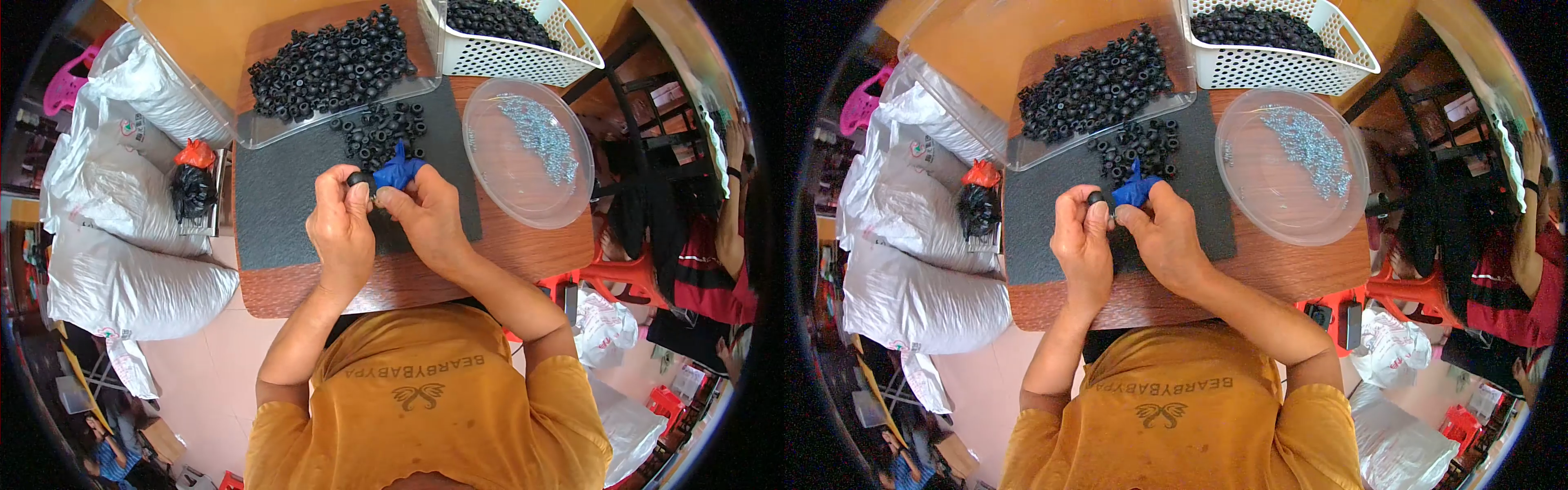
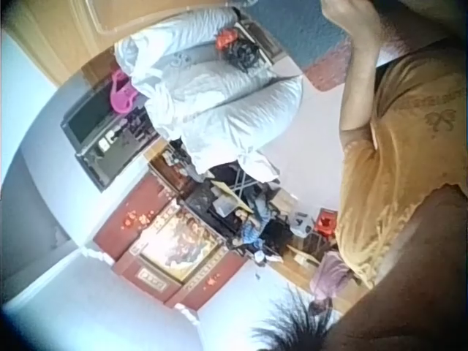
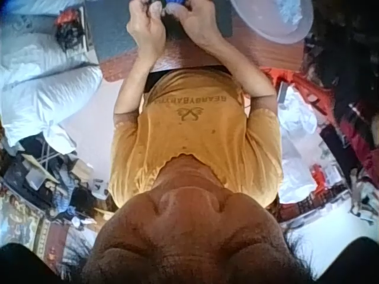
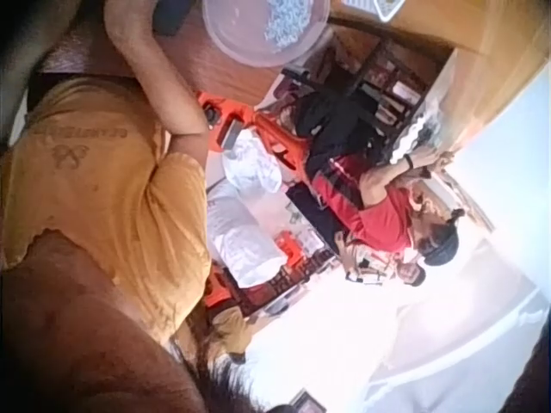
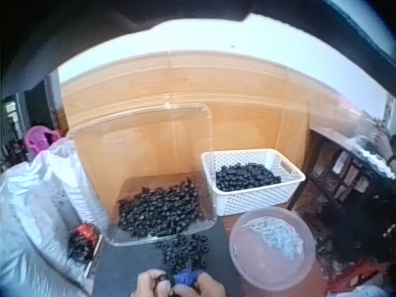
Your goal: The person assembles small components by picking up metal pins from a plastic tray and inserting them into black plastic pieces by hand.
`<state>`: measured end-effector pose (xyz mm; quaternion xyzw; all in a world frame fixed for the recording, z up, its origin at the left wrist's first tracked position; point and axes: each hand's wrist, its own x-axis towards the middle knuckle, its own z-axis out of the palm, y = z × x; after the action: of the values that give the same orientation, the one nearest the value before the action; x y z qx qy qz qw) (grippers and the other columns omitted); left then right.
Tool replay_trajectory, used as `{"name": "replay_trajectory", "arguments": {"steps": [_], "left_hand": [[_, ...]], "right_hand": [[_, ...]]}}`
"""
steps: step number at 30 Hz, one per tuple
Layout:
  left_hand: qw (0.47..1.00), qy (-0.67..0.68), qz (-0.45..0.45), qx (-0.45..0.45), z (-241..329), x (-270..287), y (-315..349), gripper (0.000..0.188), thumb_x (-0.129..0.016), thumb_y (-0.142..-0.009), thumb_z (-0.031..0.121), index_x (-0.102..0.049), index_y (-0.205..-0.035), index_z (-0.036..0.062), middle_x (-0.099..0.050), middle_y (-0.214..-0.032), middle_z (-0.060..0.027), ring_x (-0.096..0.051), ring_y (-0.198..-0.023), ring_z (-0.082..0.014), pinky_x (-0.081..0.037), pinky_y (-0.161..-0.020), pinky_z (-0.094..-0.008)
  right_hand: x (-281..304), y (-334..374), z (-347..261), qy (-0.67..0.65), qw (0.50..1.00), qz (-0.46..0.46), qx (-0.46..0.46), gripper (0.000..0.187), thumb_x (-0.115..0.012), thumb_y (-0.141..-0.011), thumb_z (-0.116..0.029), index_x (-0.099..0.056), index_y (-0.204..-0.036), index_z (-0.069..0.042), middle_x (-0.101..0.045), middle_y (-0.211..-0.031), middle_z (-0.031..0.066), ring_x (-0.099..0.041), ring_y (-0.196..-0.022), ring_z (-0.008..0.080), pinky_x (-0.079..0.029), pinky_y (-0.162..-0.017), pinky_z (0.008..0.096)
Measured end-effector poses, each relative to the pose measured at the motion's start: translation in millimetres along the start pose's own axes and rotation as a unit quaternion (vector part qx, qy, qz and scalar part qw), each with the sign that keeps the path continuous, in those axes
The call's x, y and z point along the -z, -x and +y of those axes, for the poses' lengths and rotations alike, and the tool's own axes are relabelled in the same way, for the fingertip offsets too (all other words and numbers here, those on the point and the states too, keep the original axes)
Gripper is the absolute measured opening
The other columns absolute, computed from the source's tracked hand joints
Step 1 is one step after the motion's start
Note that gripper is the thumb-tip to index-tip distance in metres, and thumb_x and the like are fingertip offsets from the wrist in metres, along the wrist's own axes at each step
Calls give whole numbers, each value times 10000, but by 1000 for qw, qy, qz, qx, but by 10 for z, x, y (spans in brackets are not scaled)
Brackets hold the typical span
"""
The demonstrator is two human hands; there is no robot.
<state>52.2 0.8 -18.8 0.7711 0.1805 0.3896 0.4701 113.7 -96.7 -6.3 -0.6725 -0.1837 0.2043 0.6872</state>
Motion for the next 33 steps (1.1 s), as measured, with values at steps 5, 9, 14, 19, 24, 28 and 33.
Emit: {"name": "replay_trajectory", "arguments": {"steps": [5, 9, 14, 19, 24, 28, 33], "left_hand": [[980, 39, -104, 168, -24, 59, -177, 88, -534, -872, 72, -514, -929, 8, -509, -631, -17, -467, -516, -79, -382, -463, -218], [954, 100, -132, 252, -121, 77, -226, 104, -552, -869, 118, -531, -920, 30, -484, -610, 21, -405, -469, -42, -312, -385, -192], [928, 121, -128, 329, -25, 104, -329, 76, -549, -856, 66, -531, -886, 0, -501, -591, 8, -428, -481, -46, -331, -421, -199], [949, 115, -108, 273, -97, 119, -274, 79, -544, -861, 64, -530, -903, -2, -511, -593, 6, -432, -482, -49, -339, -426, -204], [993, -9, -59, 101, -91, 123, -181, 97, -554, -870, 81, -521, -912, 0, -511, -574, 6, -457, -491, -55, -378, -446, -228], [995, -12, -31, 95, -182, 174, -221, 92, -562, -865, 72, -521, -923, 13, -508, -565, -4, -465, -492, -58, -384, -452, -229], [989, -98, -90, 60, -223, 197, -245, 128, -584, -827, 50, -522, -937, 32, -547, -585, -82, -558, -515, -204, -431, -489, -300]], "right_hand": [[0, -42, 190, 142, 985, 11, 99, 127, -605, -778, -44, -493, -806, 9, -545, -721, 171, -550, -666, 317, -429, -584, 373], [-13, -52, 151, 204, 963, -4, 176, 139, -599, -758, -30, -468, -786, 7, -496, -752, 205, -487, -730, 405, -398, -619, 445], [-24, -63, 153, 253, 935, -17, 250, 128, -590, -747, -16, -467, -774, 3, -491, -786, 205, -479, -737, 401, -384, -629, 470], [-49, -50, 57, 292, 909, -43, 294, 112, -588, -754, -29, -493, -800, 10, -504, -766, 198, -486, -733, 394, -391, -624, 459], [-82, -128, 114, 142, 987, -16, 73, 136, -622, -760, -74, -526, -796, 17, -548, -707, 141, -540, -640, 249, -429, -576, 357], [-55, -171, 17, 76, 997, -18, -4, 164, -644, -753, -103, -548, -802, 20, -571, -653, 84, -522, -593, 118, -433, -542, 281], [-9, -230, 24, 93, 995, 6, 28, 173, -651, -750, -102, -543, -797, 25, -571, -655, 79, -526, -593, 119, -436, -546, 278]]}}
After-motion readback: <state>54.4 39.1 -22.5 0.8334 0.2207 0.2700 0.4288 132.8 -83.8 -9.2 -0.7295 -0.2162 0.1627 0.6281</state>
